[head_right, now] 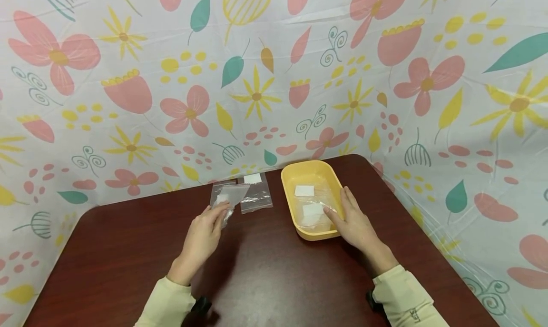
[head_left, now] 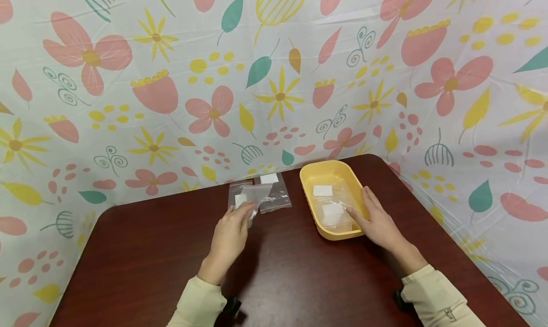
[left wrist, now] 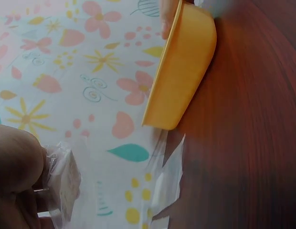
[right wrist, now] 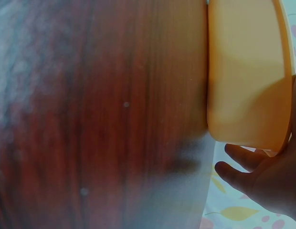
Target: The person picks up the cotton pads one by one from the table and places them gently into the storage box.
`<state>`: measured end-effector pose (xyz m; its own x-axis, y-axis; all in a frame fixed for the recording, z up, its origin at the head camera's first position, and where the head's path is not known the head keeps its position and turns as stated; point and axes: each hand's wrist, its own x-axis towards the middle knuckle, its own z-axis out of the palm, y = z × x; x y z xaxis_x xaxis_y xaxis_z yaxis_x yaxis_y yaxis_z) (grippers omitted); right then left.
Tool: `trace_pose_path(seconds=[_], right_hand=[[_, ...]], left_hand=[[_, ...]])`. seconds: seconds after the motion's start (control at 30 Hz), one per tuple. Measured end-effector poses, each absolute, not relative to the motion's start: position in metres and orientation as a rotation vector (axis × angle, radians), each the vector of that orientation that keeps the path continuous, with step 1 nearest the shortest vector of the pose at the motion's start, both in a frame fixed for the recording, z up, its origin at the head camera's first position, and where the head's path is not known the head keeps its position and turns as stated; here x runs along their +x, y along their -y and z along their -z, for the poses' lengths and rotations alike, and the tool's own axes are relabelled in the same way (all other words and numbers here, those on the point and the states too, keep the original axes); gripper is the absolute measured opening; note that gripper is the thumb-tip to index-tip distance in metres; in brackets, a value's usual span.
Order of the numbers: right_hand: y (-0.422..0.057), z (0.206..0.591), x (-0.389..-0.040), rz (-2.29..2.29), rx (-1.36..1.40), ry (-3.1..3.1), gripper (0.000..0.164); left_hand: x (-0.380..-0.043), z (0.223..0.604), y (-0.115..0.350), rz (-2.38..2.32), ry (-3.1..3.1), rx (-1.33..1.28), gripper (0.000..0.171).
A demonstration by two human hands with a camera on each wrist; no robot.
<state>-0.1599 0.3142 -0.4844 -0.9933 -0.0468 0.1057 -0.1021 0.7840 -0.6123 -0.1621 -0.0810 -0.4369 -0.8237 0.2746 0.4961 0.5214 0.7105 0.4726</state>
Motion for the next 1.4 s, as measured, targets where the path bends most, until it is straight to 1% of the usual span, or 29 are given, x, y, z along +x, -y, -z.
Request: trace_pose_path(seconds=[0.53,1.07,1.4], right_hand=[[-0.311,0.482,-0.161,-0.994,0.129,2.878,0.090],[-0.312,0.484,-0.160,-0.996,0.140,2.861,0.090],[-0.310,0.482,-0.161,-0.991,0.150,2.854,0.089]], left_hand=[[-0.188,0.445,0.025,0.870,2.570,-0.718,0.024],[-0.203,0.456,-0.039,0.685,2.590,-0.883,0.022],[-0.212,0.461,-0.068,0.613,2.624,-0.888,0.022]])
